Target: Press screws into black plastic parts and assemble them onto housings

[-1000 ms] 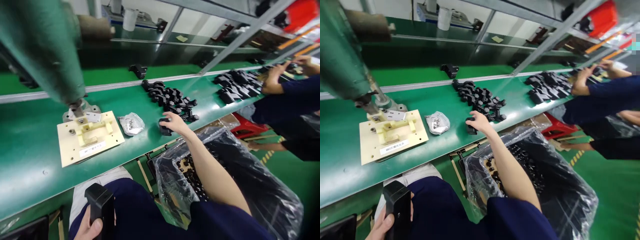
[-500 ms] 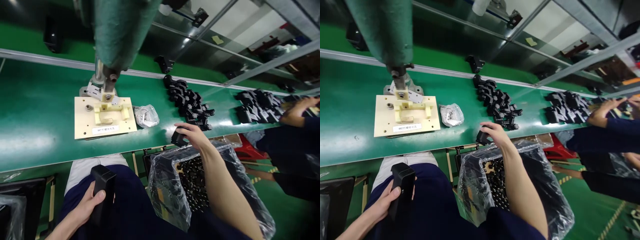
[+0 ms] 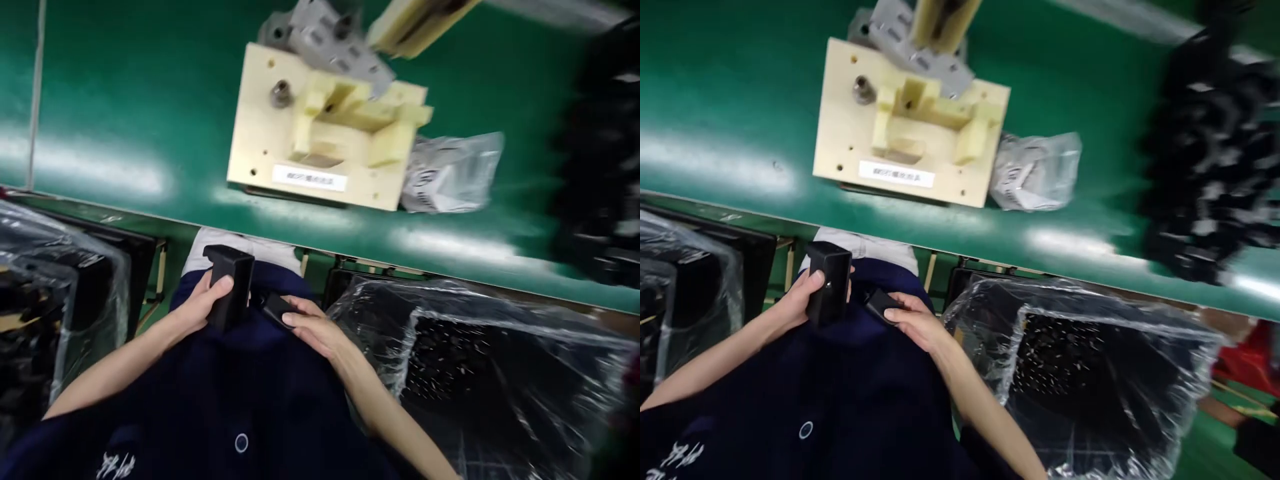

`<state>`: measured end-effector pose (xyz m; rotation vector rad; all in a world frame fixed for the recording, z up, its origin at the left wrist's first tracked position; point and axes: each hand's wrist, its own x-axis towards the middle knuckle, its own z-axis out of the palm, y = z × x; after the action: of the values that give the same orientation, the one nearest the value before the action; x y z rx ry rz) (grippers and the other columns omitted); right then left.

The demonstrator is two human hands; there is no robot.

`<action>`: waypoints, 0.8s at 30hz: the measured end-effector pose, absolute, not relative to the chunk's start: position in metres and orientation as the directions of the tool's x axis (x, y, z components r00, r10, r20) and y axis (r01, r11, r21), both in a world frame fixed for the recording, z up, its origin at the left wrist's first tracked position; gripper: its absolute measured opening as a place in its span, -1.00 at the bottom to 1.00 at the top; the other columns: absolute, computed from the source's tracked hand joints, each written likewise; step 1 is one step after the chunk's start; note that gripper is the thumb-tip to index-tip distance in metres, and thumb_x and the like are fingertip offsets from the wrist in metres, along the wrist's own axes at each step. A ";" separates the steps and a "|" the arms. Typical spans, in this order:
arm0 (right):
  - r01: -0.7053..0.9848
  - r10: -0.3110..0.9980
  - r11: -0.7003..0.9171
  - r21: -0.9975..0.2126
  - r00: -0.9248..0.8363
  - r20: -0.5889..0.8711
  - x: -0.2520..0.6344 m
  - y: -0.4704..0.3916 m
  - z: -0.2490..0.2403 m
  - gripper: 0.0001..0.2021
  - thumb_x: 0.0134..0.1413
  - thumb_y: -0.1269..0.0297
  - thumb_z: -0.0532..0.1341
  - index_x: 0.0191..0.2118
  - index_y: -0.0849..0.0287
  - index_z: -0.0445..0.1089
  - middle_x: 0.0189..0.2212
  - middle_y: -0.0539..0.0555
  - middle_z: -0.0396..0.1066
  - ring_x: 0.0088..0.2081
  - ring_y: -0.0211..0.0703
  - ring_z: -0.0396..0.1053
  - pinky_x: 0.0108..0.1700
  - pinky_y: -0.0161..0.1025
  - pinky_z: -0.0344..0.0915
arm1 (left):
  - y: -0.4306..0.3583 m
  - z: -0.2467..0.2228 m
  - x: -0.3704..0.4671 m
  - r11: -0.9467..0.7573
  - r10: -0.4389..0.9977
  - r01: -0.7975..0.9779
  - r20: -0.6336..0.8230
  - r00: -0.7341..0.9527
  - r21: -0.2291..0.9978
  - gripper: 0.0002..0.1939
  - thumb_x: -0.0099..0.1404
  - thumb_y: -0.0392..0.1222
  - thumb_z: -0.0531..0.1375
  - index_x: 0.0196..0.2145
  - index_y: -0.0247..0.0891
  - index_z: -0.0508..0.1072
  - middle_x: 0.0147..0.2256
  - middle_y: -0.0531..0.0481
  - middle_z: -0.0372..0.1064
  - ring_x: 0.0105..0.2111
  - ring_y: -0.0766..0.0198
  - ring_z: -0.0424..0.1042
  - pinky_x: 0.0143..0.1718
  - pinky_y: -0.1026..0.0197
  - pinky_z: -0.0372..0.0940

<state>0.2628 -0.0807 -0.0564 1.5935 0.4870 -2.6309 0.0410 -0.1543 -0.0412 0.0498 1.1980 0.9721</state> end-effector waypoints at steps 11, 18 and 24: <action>0.588 -0.173 -0.584 -0.560 -0.764 -0.621 0.228 -0.024 -0.036 -0.69 -0.16 0.07 0.32 -0.38 0.22 0.37 -0.47 0.04 0.38 -0.46 -0.21 0.32 -0.44 -0.26 0.26 | -0.164 -0.042 0.026 0.672 0.431 -0.622 -0.895 -0.114 0.402 -0.18 -0.10 0.51 0.23 -0.25 -0.39 0.49 -0.51 -0.06 0.41 -0.53 0.26 0.35 -0.49 0.24 0.24; 0.352 0.073 0.552 -0.756 -0.923 -0.377 0.184 -0.037 -0.034 -0.77 0.16 0.26 0.14 -0.46 0.24 0.38 -0.44 0.15 0.42 -0.46 -0.20 0.33 -0.39 -0.25 0.19 | -0.172 -0.035 0.029 0.783 0.451 -0.319 -0.840 -0.300 0.534 -0.41 0.26 0.32 0.06 -0.41 -0.32 0.52 -0.46 -0.08 0.46 -0.33 0.13 0.42 -0.30 0.22 0.24; 0.157 -0.110 0.829 -0.537 -0.895 -0.432 0.163 -0.048 -0.044 -0.81 0.11 0.31 0.16 -0.33 0.30 0.50 -0.43 0.22 0.45 -0.47 -0.04 0.38 -0.49 -0.18 0.10 | -0.170 -0.034 0.035 0.829 0.338 -0.318 -0.866 -0.368 0.459 -0.43 0.24 0.31 0.11 -0.50 -0.31 0.46 -0.55 -0.02 0.38 -0.48 0.22 0.33 -0.42 0.24 0.18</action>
<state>0.1629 -0.0478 -0.0445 0.0347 2.5563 -0.8048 0.0349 -0.1696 -0.0344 0.0157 1.8226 0.6875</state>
